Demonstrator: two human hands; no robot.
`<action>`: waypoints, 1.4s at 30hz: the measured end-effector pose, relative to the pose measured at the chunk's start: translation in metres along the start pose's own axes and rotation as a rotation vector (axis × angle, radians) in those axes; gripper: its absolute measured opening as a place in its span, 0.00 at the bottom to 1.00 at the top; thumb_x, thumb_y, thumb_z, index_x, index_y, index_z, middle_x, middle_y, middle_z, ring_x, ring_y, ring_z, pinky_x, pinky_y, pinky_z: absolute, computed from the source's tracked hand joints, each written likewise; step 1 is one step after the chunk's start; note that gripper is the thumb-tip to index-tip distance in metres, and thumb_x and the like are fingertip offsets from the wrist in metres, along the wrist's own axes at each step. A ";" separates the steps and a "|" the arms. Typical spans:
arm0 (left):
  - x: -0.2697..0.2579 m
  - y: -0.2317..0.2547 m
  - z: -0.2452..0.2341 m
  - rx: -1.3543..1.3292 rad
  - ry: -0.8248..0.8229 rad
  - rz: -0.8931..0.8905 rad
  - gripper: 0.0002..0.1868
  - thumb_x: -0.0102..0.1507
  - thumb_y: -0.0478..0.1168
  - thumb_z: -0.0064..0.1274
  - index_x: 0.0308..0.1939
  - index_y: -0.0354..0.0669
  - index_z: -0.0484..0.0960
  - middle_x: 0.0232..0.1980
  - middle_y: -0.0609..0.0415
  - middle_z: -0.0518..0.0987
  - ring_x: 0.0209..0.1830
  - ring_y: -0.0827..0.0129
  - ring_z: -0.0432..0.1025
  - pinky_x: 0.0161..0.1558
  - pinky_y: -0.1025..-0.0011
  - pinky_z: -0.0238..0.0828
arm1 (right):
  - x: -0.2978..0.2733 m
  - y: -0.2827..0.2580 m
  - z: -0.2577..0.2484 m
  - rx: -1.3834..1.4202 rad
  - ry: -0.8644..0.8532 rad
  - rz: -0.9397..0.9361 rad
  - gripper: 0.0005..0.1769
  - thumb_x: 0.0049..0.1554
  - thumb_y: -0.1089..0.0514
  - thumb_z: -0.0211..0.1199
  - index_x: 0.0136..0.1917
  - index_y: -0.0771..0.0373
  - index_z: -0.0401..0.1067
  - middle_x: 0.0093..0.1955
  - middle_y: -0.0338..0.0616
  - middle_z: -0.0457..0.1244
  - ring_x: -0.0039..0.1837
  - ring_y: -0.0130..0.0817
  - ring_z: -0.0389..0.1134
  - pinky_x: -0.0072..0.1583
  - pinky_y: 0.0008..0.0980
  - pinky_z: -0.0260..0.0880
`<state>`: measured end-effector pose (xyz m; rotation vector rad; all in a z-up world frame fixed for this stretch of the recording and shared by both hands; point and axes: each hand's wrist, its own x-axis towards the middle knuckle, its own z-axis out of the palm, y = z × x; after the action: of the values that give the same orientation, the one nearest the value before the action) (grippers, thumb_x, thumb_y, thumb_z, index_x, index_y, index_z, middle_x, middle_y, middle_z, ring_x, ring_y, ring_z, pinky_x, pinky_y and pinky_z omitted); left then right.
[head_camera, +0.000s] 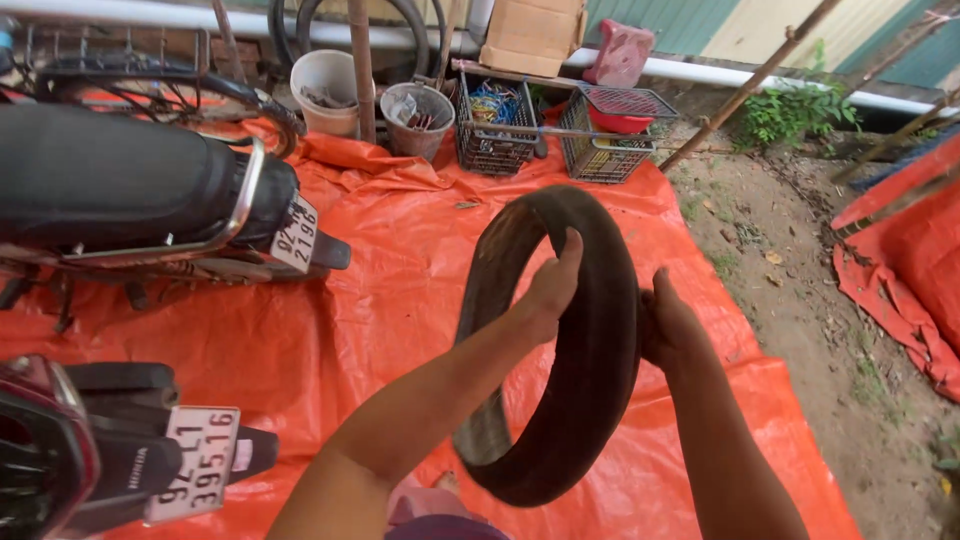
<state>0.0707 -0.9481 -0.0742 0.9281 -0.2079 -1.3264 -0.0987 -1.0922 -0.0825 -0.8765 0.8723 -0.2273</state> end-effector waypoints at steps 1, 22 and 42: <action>0.006 0.010 0.001 0.062 0.042 0.014 0.47 0.69 0.75 0.35 0.67 0.32 0.70 0.57 0.51 0.73 0.56 0.63 0.66 0.55 0.59 0.65 | 0.012 -0.020 -0.007 -0.041 -0.003 -0.023 0.51 0.65 0.25 0.32 0.66 0.76 0.66 0.61 0.59 0.67 0.61 0.50 0.69 0.66 0.47 0.67; 0.233 0.066 -0.371 0.673 0.745 0.455 0.24 0.63 0.47 0.61 0.58 0.36 0.81 0.47 0.53 0.83 0.45 0.73 0.75 0.45 0.73 0.73 | 0.228 -0.292 -0.260 -0.829 0.687 -0.414 0.41 0.69 0.30 0.51 0.62 0.76 0.73 0.55 0.53 0.68 0.53 0.36 0.68 0.57 0.36 0.66; 0.444 0.188 -0.231 1.322 0.763 0.545 0.25 0.61 0.51 0.59 0.57 0.41 0.78 0.60 0.46 0.77 0.61 0.52 0.72 0.60 0.57 0.69 | 0.511 -0.459 -0.233 -0.715 0.475 -0.499 0.36 0.70 0.32 0.52 0.55 0.71 0.75 0.48 0.47 0.68 0.46 0.32 0.67 0.50 0.34 0.68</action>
<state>0.4771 -1.2447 -0.2559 2.1967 -0.7104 -0.1140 0.1312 -1.7803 -0.1082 -1.7572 1.1889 -0.5935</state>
